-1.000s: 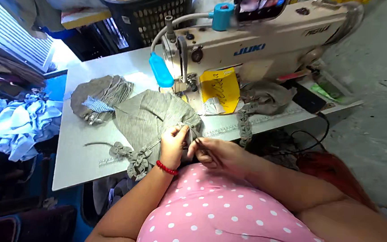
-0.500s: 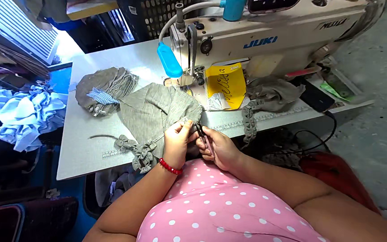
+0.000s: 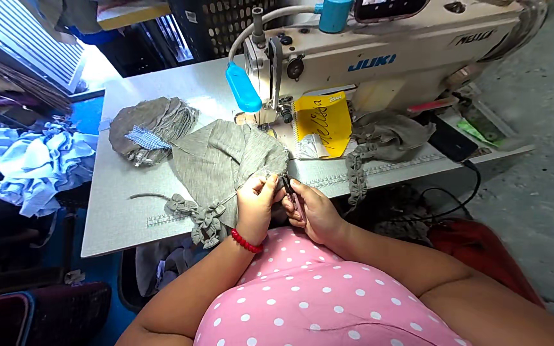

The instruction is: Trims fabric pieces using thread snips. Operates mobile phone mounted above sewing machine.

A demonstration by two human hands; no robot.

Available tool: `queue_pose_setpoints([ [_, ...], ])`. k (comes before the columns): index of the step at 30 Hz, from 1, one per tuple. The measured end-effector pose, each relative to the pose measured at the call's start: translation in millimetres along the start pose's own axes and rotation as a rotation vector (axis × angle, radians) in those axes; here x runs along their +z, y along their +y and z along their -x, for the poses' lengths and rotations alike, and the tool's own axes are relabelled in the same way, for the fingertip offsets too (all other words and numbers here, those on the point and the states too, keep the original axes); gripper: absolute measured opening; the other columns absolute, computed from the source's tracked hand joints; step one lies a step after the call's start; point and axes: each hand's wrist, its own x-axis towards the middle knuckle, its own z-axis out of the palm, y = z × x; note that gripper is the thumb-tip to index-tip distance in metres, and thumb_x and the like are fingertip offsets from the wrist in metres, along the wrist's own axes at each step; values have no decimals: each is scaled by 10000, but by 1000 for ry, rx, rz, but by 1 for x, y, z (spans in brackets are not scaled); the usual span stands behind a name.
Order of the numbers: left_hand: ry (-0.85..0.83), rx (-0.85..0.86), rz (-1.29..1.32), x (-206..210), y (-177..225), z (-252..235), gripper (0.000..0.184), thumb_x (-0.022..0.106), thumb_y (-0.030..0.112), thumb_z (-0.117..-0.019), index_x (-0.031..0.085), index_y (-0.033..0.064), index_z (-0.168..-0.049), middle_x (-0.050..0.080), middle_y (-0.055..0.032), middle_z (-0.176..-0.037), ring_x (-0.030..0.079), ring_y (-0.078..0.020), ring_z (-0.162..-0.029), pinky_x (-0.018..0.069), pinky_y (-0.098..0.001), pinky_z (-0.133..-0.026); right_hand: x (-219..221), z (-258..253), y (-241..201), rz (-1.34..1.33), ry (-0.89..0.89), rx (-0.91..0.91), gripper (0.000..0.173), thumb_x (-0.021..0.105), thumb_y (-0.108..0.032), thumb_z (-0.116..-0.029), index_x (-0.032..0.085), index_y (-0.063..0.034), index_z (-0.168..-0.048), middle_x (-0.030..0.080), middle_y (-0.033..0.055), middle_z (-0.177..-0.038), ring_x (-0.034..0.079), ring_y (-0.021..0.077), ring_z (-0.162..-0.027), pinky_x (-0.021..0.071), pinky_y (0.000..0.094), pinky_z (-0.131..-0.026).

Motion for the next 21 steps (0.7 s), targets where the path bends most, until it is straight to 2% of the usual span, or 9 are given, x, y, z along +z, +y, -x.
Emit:
queue_pose_setpoints([
  [7, -13, 71, -3, 0, -1, 1, 175, 578, 85, -1027, 631, 35, -868, 676, -63, -782, 681, -141, -704, 611, -310, -713, 0, 1, 2, 16, -20, -86, 429, 265, -287, -1117, 583, -99, -899, 480, -42, -630, 391, 18, -465, 326, 153, -436],
  [11, -7, 78, 53, 1, -2, 2, 149, 567, 69, -1030, 646, 15, -916, 688, -68, -751, 678, -127, -656, 607, -290, -672, 0, 1, 2, 22, -40, -97, 436, 261, -286, -1113, 598, -86, -922, 474, -48, -633, 383, 15, -467, 322, 154, -439],
  [16, 2, 76, 68, 1, -4, 3, 145, 566, 75, -1034, 653, 15, -934, 688, -71, -774, 682, -132, -673, 610, -297, -681, -2, 2, 2, 56, -49, -106, 436, 260, -276, -1108, 612, -84, -936, 481, -57, -628, 383, 11, -465, 322, 156, -439],
  [21, 1, 80, 92, 1, -4, 3, 178, 554, 77, -1039, 646, 21, -897, 673, -66, -732, 657, -116, -634, 586, -271, -639, -4, 1, 2, 65, -67, -114, 428, 265, -261, -1102, 619, -76, -948, 487, -54, -630, 384, 7, -465, 318, 152, -437],
])
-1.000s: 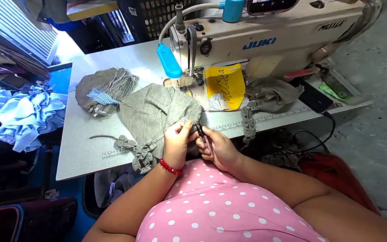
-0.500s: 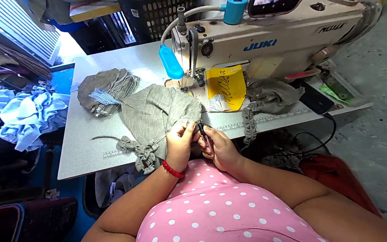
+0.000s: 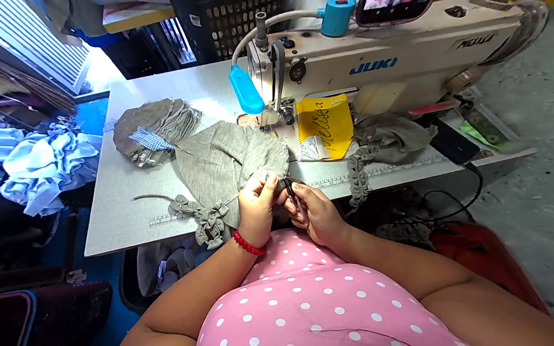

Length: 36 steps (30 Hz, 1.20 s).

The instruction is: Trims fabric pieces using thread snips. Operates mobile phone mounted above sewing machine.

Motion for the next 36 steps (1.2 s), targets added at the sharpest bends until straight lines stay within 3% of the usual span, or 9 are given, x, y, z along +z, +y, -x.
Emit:
queue_pose_setpoints([
  [11, 14, -8, -1, 1, 1, 1, 132, 563, 50, -1029, 654, 12, -941, 707, -78, -818, 716, -153, -718, 635, -327, -730, -2, 0, 1, 14, -5, -13, 428, 270, -263, -1099, 627, -70, -965, 492, -53, -631, 385, 2, -465, 317, 150, -435],
  [21, -25, 83, -22, -2, -5, 4, 115, 582, 45, -1005, 678, 14, -951, 721, -76, -817, 725, -165, -748, 640, -358, -777, -1, 0, 1, -1, -2, -38, 408, 284, -261, -1105, 578, -103, -870, 480, -53, -614, 381, 4, -458, 312, 150, -434],
  [25, -34, 93, -46, -3, -4, 4, 105, 597, 63, -999, 689, 23, -967, 722, -70, -815, 722, -159, -746, 636, -346, -750, -2, 0, 1, 25, -16, -42, 410, 285, -270, -1101, 589, -106, -881, 482, -62, -614, 382, 2, -461, 314, 152, -435],
  [29, -55, 42, -97, -4, 2, 0, 59, 703, 95, -953, 694, 41, -973, 697, -57, -801, 669, -126, -686, 602, -297, -672, -2, 0, 2, 40, -24, -39, 400, 305, -271, -1100, 600, -104, -888, 490, -61, -620, 388, 2, -465, 320, 151, -437],
  [33, -17, 38, -120, -2, 3, -1, 156, 604, 106, -1016, 673, 42, -892, 654, -46, -730, 628, -112, -632, 567, -275, -619, -2, 1, 2, 49, -36, -39, 412, 303, -260, -1093, 635, -68, -941, 487, -64, -616, 386, -4, -461, 317, 149, -436],
  [36, 1, 29, -97, 0, 4, -1, 171, 603, 96, -1018, 670, 33, -874, 642, -45, -700, 607, -104, -598, 547, -259, -589, -2, 1, 1, 53, -43, -33, 410, 306, -255, -1092, 639, -65, -947, 486, -64, -614, 385, -3, -461, 317, 149, -436],
])
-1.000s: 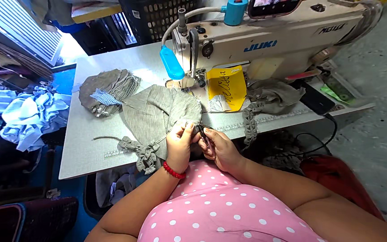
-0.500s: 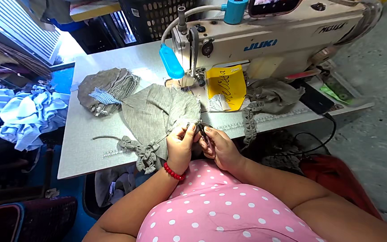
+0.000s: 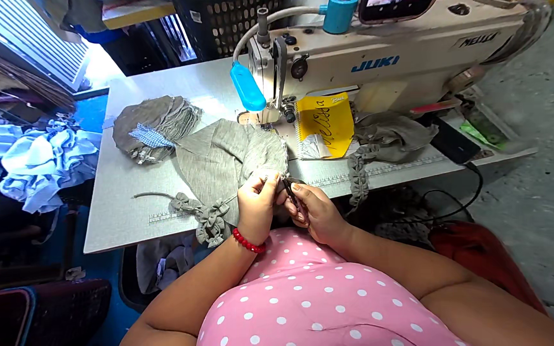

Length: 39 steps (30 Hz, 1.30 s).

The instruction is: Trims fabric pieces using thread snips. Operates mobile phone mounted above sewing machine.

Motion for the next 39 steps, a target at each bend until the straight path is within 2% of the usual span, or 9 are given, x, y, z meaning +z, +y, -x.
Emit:
queue_pose_setpoints([
  [7, 6, -7, -6, 0, 1, 0, 163, 598, 98, -1020, 679, 36, -894, 658, -44, -719, 619, -94, -616, 546, -245, -597, -1, 1, 0, 4, -1, 7, 421, 295, -254, -1093, 645, -56, -968, 497, -63, -614, 388, -6, -459, 320, 146, -436],
  [14, 10, 11, 4, 1, 2, 1, 139, 598, 87, -1023, 683, 14, -939, 705, -70, -786, 699, -137, -682, 624, -310, -673, -4, 0, -1, 2, -23, 10, 434, 292, -259, -1088, 658, -50, -985, 521, -56, -620, 405, -2, -461, 331, 150, -436],
  [17, 8, 30, 11, 2, 1, 1, 144, 596, 84, -1023, 677, 22, -922, 697, -62, -767, 687, -133, -659, 614, -303, -652, -4, 0, -1, 19, -36, 5, 434, 297, -266, -1087, 661, -50, -987, 525, -57, -616, 411, -2, -460, 339, 152, -437],
  [25, 4, 39, 29, 3, 3, 3, 129, 584, 68, -1026, 676, 14, -955, 718, -76, -819, 725, -162, -709, 646, -345, -703, -3, 1, -2, 2, -33, -3, 449, 273, -282, -1095, 647, -55, -994, 530, -46, -626, 411, 4, -460, 342, 154, -436],
  [31, 15, 34, 47, 4, 3, 3, 143, 583, 77, -1027, 672, 28, -926, 714, -62, -800, 720, -150, -694, 642, -333, -689, -2, 2, -3, 6, -19, -2, 446, 271, -270, -1097, 645, -50, -998, 527, -46, -624, 410, 1, -458, 340, 149, -434],
  [39, 19, 53, 77, 4, 3, 4, 123, 588, 62, -1023, 682, 15, -958, 731, -78, -830, 734, -162, -714, 649, -345, -703, -1, 2, -3, 1, -15, 0, 451, 269, -274, -1096, 645, -43, -999, 523, -43, -627, 405, 3, -454, 336, 150, -430],
])
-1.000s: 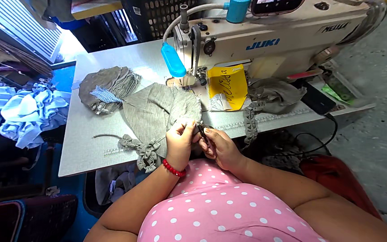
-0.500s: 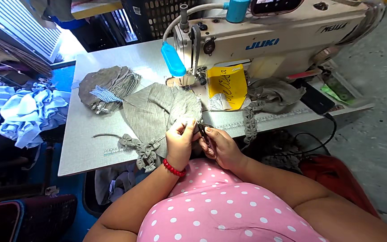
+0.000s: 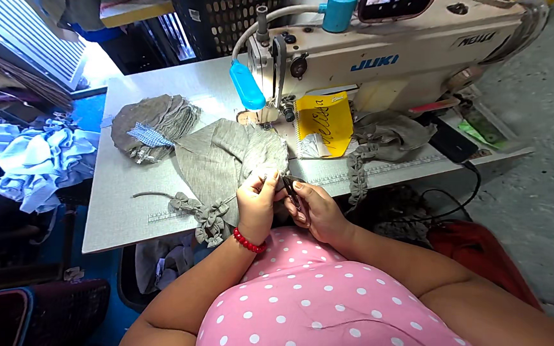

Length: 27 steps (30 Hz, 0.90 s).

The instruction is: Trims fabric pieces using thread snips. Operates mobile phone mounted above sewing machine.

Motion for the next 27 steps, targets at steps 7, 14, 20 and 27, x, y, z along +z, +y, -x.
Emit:
queue_pose_setpoints([
  [7, -10, 11, 14, -1, 0, 0, 123, 599, 68, -1020, 681, 26, -939, 729, -73, -820, 731, -161, -704, 647, -342, -695, -2, 0, 0, 16, -10, -8, 453, 275, -281, -1094, 651, -46, -1005, 527, -47, -627, 406, 1, -455, 337, 149, -431],
  [14, -18, 16, 1, -1, 0, 0, 120, 586, 59, -1021, 683, 26, -959, 725, -66, -839, 726, -152, -714, 646, -341, -699, -1, 0, -1, 35, -12, -10, 436, 287, -280, -1091, 649, -61, -988, 528, -54, -624, 405, -4, -458, 334, 148, -435],
  [20, -21, 24, -5, -1, -1, 1, 117, 589, 60, -1019, 685, 32, -957, 728, -58, -840, 730, -149, -725, 648, -342, -711, -1, 0, -1, 25, -3, -11, 439, 276, -273, -1094, 637, -57, -968, 523, -48, -618, 401, -1, -451, 330, 148, -430],
  [27, -21, 19, -2, -2, -2, 0, 125, 593, 68, -1018, 683, 34, -937, 724, -60, -811, 726, -147, -705, 644, -333, -702, -2, -1, -2, 20, -2, -14, 430, 298, -274, -1088, 647, -54, -963, 526, -50, -616, 407, 0, -452, 333, 148, -432],
])
